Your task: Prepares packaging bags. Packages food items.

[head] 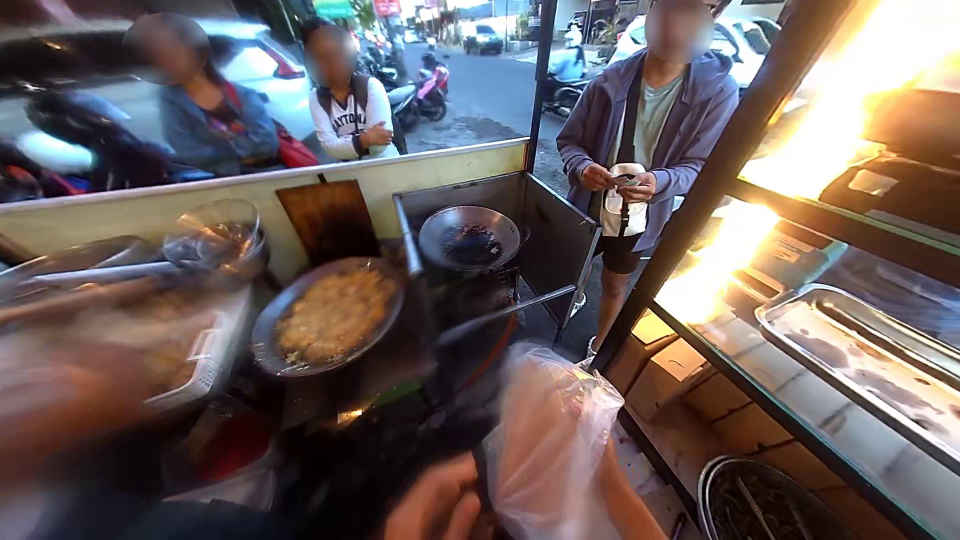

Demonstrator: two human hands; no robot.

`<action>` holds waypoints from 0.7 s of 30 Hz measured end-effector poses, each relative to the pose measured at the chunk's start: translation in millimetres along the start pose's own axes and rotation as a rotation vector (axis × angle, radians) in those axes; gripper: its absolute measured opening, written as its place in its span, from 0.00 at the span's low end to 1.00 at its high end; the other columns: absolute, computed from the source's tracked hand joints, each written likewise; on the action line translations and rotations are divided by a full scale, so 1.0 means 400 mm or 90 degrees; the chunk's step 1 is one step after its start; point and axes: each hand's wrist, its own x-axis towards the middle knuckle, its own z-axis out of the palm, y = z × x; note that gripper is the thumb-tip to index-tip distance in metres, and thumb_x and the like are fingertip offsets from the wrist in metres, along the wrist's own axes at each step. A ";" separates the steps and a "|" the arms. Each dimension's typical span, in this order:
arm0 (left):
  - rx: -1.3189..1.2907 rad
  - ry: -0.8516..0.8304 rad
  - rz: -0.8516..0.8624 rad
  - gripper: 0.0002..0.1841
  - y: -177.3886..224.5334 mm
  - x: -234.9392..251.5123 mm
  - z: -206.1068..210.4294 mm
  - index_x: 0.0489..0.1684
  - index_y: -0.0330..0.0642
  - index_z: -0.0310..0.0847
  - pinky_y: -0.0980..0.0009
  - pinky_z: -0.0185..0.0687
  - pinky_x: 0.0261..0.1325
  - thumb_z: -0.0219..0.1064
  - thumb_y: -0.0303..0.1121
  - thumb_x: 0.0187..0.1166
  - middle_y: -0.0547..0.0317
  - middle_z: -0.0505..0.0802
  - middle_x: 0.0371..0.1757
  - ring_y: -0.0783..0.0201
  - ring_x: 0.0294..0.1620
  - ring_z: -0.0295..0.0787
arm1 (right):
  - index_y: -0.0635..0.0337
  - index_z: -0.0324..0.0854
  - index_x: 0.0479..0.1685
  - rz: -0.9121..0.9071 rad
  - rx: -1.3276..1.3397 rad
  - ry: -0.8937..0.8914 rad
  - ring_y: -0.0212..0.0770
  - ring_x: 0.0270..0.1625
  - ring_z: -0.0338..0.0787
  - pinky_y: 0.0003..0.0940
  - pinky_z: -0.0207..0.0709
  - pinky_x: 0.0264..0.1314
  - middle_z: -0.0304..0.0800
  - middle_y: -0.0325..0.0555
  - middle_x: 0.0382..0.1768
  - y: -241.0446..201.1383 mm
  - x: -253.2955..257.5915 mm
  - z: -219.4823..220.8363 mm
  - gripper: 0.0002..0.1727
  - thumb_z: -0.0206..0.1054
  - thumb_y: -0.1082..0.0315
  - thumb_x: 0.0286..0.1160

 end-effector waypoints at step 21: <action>-0.658 -0.076 -0.301 0.40 0.046 0.000 0.225 0.75 0.44 0.72 0.69 0.87 0.67 0.26 0.64 0.89 0.64 0.95 0.59 0.73 0.61 0.91 | 0.82 0.57 0.83 -0.200 -0.052 -0.207 0.28 0.80 0.74 0.23 0.66 0.83 0.73 0.57 0.80 -0.130 -0.396 -0.140 0.28 0.44 0.68 0.93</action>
